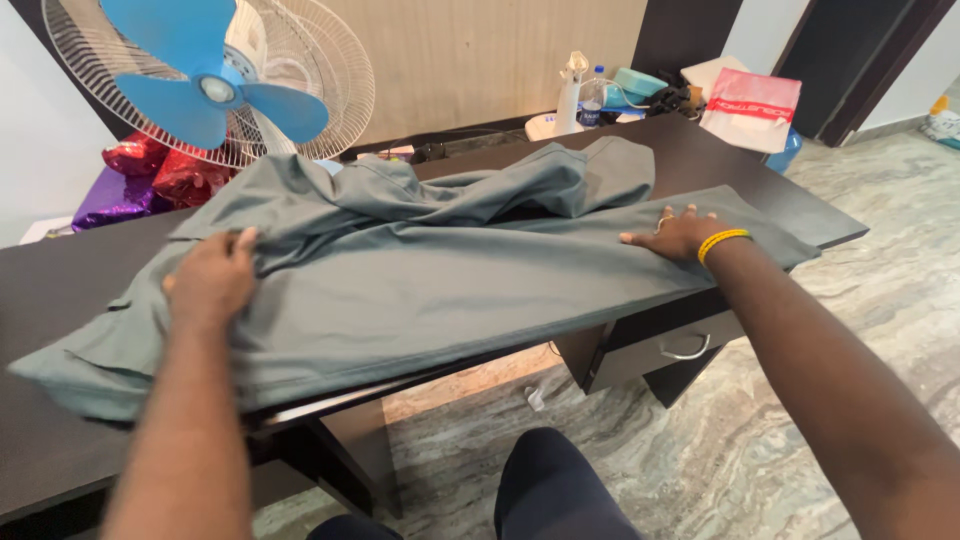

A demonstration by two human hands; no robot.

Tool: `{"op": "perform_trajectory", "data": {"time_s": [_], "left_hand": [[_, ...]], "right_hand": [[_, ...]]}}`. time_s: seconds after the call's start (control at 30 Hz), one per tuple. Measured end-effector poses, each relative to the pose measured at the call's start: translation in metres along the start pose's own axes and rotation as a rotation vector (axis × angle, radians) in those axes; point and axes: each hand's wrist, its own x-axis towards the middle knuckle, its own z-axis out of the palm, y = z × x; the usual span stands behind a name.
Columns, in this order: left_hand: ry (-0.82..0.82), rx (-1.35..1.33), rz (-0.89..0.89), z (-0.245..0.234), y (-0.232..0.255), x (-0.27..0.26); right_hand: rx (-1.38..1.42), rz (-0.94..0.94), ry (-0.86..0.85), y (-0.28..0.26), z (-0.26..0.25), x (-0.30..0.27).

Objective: The person folds a pair of light blue trousers on a dark desk, smoothing and aligning the fabric before folding it into a compact rectangle. Then the person picks up a red and black plaid shirt and begins to unfold and smooth it on the desk.

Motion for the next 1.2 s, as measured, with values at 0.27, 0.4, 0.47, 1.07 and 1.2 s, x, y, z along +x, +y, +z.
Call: {"op": "perform_trajectory", "data": {"time_s": [0.27,0.4,0.47,1.07,1.2], "left_hand": [[-0.608,0.046,-0.319,-0.014,-0.088,0.034],[-0.705,0.188,-0.388,-0.022,-0.066,0.016],[-0.702,0.262,-0.415,-0.028,-0.052,0.005],[-0.378,0.315,-0.284,-0.039,-0.094,-0.027],[0.145,0.26,-0.079,-0.034,-0.098,-0.049]], "right_hand": [[0.13,0.09,0.062,-0.03,-0.019,-0.018],[0.182,0.147,0.103,-0.042,-0.019,-0.029],[0.179,0.119,0.18,-0.044,-0.018,-0.03],[0.401,-0.215,0.605,-0.117,-0.029,0.031],[0.391,-0.293,0.483,-0.149,-0.033,0.045]]}}
